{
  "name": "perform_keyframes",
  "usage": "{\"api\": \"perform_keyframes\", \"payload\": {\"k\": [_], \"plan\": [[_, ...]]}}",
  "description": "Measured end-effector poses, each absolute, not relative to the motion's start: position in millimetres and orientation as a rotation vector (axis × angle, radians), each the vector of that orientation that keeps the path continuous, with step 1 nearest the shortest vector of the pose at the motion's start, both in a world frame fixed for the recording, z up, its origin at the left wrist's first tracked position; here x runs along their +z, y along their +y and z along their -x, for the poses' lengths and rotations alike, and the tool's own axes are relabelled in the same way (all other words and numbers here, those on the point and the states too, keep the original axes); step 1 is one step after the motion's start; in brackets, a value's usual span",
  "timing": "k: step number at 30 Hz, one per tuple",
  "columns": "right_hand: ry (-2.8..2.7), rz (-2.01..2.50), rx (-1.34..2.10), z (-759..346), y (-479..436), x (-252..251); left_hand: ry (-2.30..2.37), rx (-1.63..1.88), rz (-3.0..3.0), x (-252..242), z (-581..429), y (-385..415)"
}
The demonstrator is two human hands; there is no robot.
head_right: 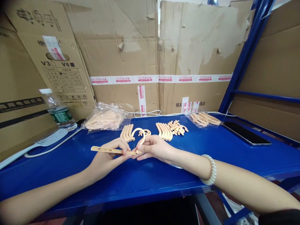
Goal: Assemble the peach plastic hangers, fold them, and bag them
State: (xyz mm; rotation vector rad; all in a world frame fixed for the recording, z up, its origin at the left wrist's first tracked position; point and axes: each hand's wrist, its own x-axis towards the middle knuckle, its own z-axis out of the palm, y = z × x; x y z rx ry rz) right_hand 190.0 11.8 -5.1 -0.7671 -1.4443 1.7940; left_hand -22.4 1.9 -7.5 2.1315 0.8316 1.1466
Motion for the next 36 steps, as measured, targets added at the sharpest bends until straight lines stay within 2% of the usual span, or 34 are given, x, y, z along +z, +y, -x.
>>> {"api": "perform_keyframes", "payload": {"k": [15,36], "plan": [[-1.468,0.685,1.796,-189,8,0,0.84,1.273,-2.237,-3,19,-9],[-1.485,0.736,1.581,-181,3,-6,0.753,1.369,-2.3,-8,13,-13]]}}
